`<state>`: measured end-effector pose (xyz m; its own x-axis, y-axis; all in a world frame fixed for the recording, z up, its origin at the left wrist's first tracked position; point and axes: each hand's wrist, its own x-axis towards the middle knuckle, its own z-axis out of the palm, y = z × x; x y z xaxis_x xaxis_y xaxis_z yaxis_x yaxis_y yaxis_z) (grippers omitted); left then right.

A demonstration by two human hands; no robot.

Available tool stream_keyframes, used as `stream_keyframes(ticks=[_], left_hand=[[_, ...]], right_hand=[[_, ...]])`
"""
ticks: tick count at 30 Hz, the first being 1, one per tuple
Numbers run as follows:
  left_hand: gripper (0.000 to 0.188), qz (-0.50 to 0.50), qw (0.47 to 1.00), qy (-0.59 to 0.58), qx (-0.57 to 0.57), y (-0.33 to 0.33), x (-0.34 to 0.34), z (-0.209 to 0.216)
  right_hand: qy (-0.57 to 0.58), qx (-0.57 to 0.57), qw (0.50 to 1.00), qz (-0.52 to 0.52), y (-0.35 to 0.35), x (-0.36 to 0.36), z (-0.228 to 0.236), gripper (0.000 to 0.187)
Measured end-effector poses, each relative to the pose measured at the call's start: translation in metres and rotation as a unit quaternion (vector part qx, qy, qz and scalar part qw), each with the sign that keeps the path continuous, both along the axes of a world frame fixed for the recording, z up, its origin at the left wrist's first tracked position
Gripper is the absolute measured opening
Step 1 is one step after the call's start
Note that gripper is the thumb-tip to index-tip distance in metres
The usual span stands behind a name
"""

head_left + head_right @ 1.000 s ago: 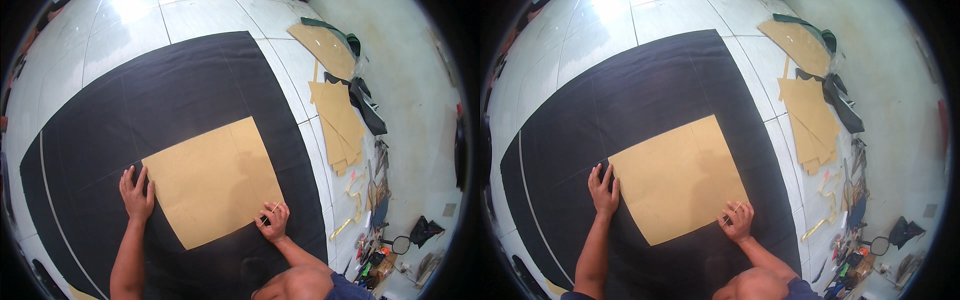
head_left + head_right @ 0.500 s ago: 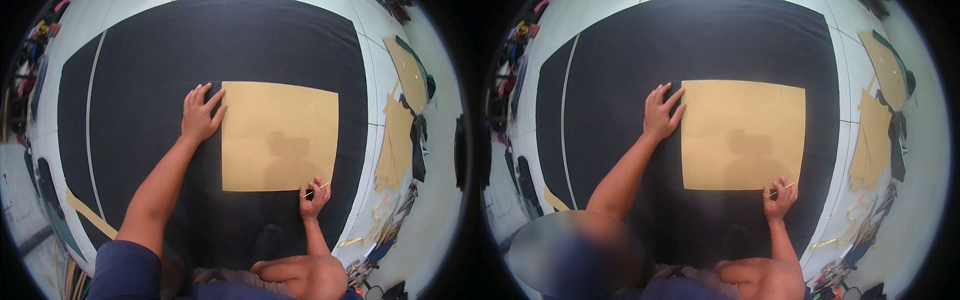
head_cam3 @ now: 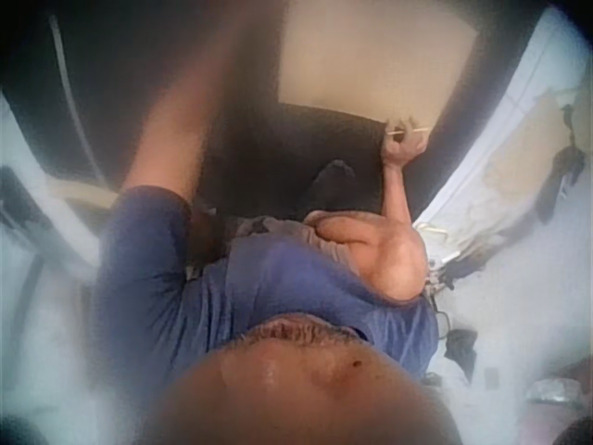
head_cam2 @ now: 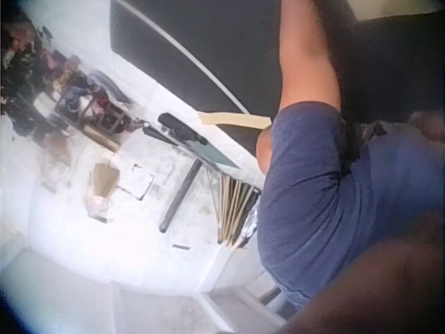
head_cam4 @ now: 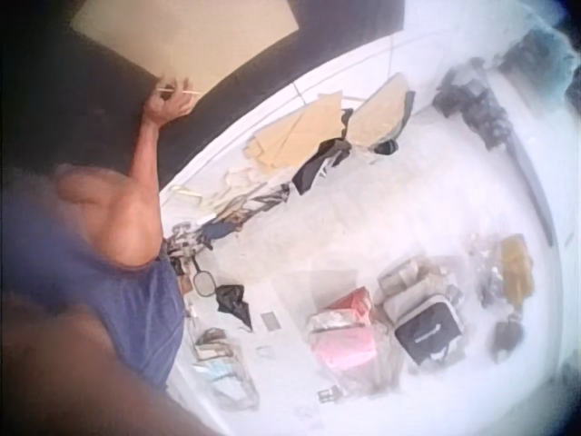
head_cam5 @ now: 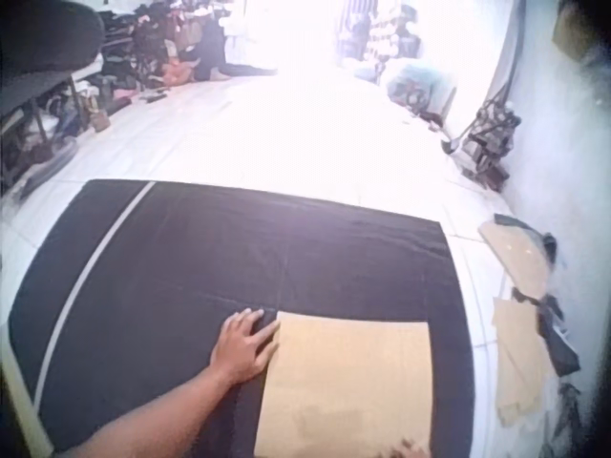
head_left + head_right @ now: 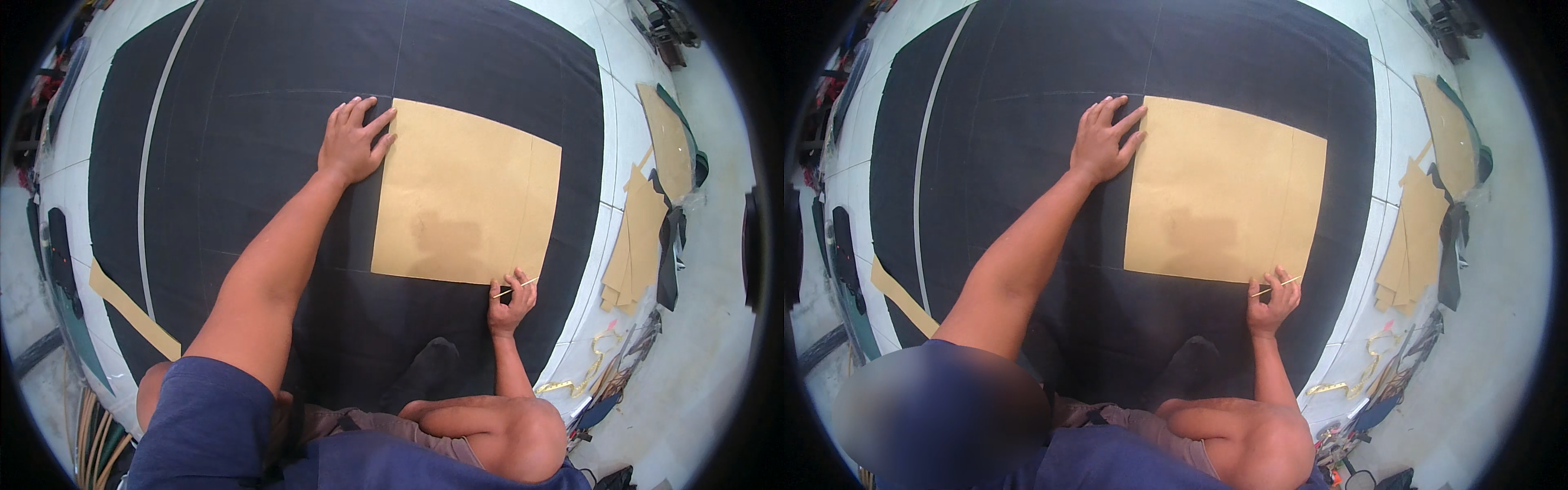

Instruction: The person sits on the floor and uses a pencil to mark lines on a rectangular piece of light brown material placed on a black mat. The person repeatedly repositions the material and draws straight lines along its edges.

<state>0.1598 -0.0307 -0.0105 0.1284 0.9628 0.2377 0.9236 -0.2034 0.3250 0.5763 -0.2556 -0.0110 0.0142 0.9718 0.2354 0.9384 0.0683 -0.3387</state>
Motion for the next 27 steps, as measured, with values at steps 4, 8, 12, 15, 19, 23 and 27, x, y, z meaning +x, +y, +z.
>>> stream_keyframes(ticks=[4, 8, 12, 15, 19, 23, 27], left_hand=[[0.047, -0.006, 1.000, -0.004, 0.006, 0.0008, 0.0000, -0.0002], [0.047, -0.006, 1.000, -0.013, 0.001, -0.0002, 0.0024, 0.0024], [0.047, -0.005, 1.000, -0.011, -0.011, -0.0006, 0.0019, 0.0037], [0.048, 0.000, 1.000, -0.007, -0.014, -0.0003, 0.0017, 0.0019], [0.048, 0.003, 1.000, -0.007, -0.020, -0.0005, 0.0025, 0.0010], [0.048, 0.002, 1.000, -0.003, -0.016, 0.0011, 0.0021, 0.0023], [0.047, 0.000, 1.000, -0.007, -0.014, -0.0010, 0.0013, 0.0012]], right_hand=[[-0.005, -0.004, 1.000, -0.009, -0.0021, 0.0017, -0.0020, 0.034], [-0.002, 0.001, 1.000, -0.009, -0.0026, 0.0026, -0.0011, 0.034], [0.008, 0.003, 1.000, -0.007, -0.0025, 0.0014, -0.0015, 0.033], [0.010, 0.001, 1.000, -0.011, -0.0021, -0.0010, -0.0007, 0.033], [0.013, 0.001, 1.000, -0.015, -0.0019, -0.0011, 0.0005, 0.033], [0.012, 0.002, 1.000, -0.016, -0.0015, -0.0027, 0.0012, 0.034], [0.013, -0.001, 1.000, -0.019, -0.0018, -0.0028, 0.0027, 0.036]])
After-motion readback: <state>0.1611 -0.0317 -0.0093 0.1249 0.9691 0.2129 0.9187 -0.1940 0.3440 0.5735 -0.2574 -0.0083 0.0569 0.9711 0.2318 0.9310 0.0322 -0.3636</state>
